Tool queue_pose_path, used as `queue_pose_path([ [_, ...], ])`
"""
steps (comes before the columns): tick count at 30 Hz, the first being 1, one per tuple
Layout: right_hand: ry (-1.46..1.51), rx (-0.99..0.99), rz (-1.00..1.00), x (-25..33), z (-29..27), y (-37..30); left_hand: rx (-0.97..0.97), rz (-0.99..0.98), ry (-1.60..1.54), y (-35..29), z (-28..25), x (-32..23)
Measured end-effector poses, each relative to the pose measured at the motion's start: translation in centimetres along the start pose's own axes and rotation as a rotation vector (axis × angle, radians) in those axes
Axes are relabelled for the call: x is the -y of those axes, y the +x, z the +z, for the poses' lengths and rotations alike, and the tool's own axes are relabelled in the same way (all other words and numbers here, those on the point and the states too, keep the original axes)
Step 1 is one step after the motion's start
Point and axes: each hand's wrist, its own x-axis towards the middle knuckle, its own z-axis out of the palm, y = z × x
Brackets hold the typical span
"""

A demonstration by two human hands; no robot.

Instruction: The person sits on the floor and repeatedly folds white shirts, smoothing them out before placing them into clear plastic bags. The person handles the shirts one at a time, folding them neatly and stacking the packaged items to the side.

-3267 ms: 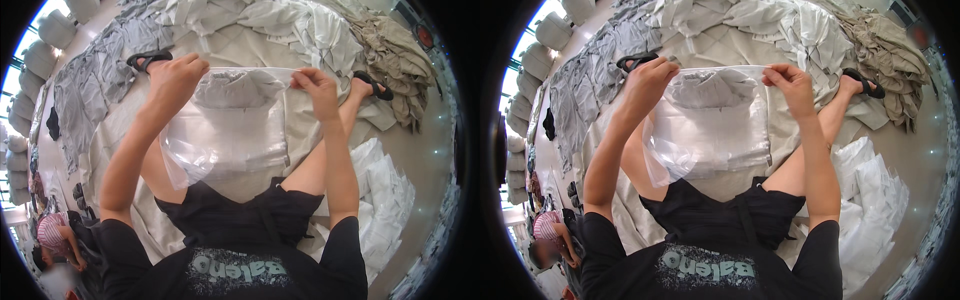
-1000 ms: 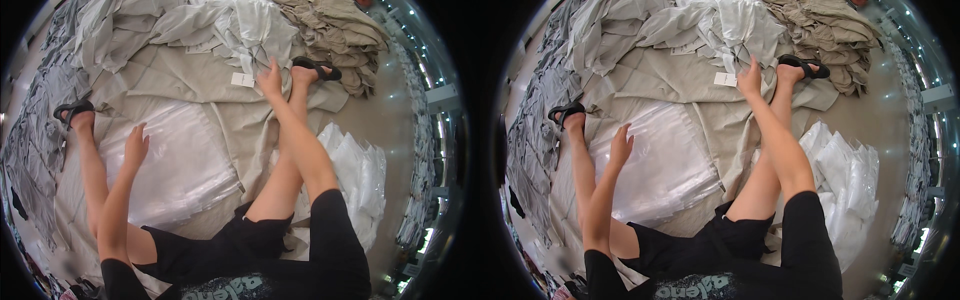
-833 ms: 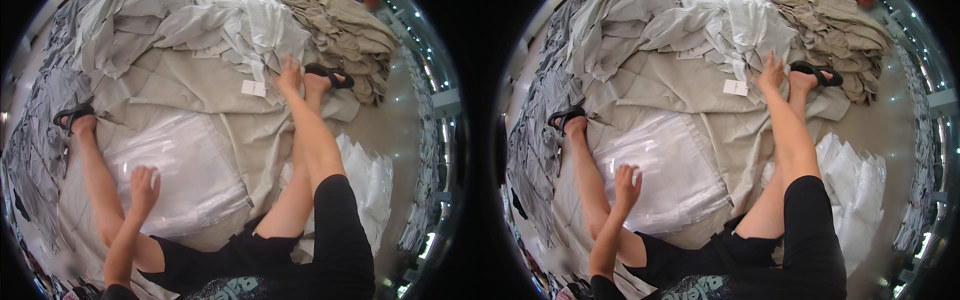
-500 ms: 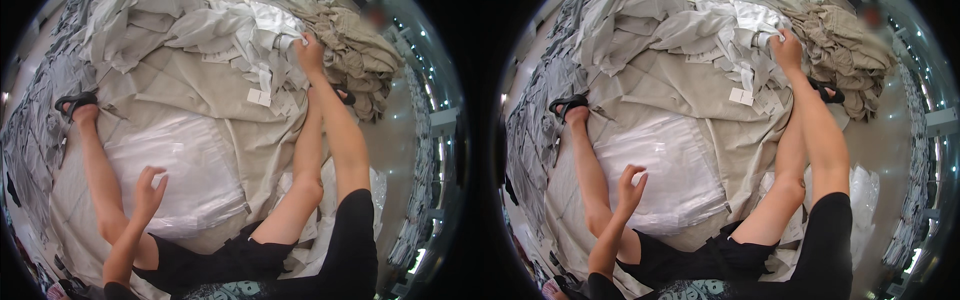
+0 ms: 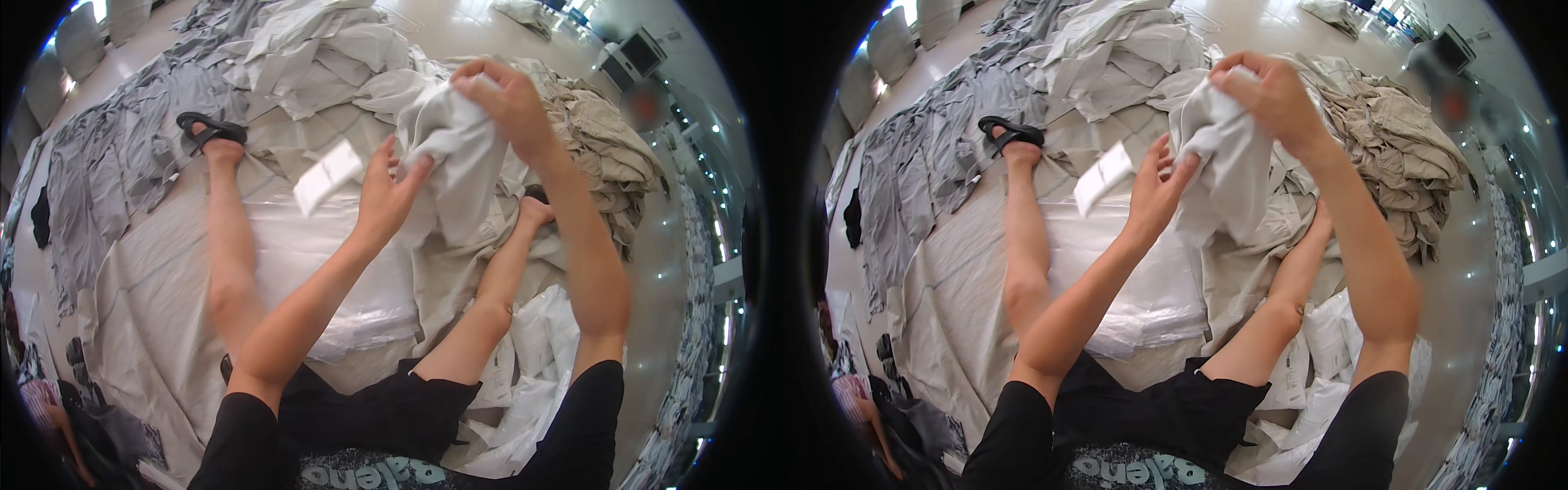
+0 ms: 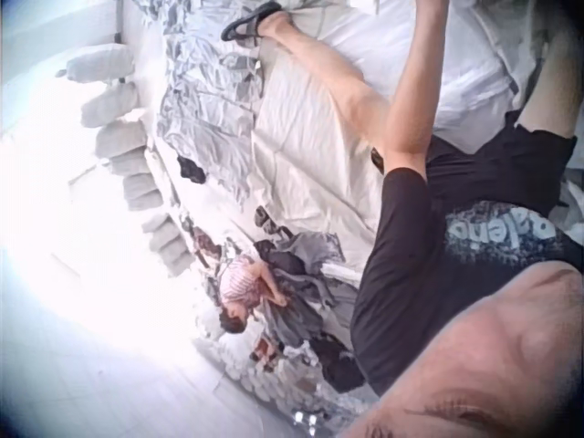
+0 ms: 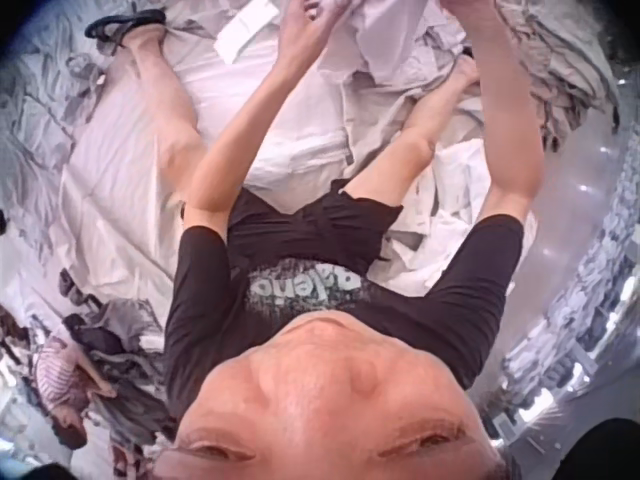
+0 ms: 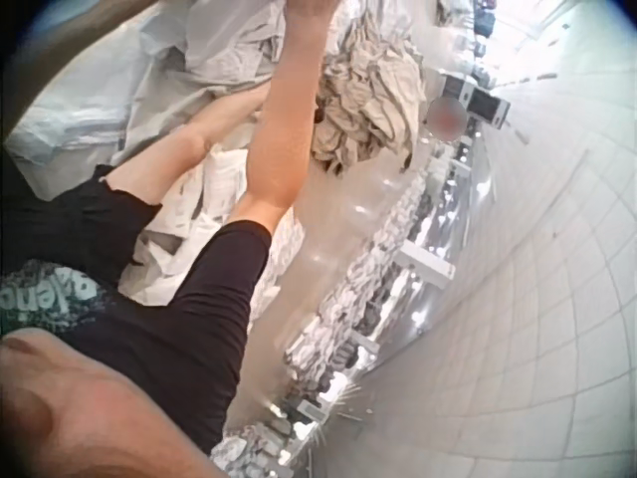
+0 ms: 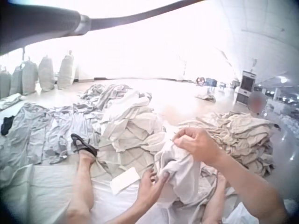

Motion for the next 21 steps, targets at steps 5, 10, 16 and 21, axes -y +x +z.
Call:
queue_pose_path([
  [5, 0.256, 0.169, 0.149, 2.9, 2.9, -4.7, 0.27, -0.059, -0.036, -0.4, -5.0, -3.2],
  [10, 0.119, 0.238, 0.02, 6.5, 2.3, -6.3, 0.24, -0.119, -0.062, 0.3, -9.3, -2.6],
  [16, 0.388, -0.191, 0.203, 6.0, 1.3, -9.1, 0.204, 0.076, -0.035, 3.4, -13.4, -18.6],
  [21, 0.104, -0.107, 0.303, 0.6, 2.6, -13.9, 0.341, 0.325, 0.357, 5.7, -15.4, -24.5],
])
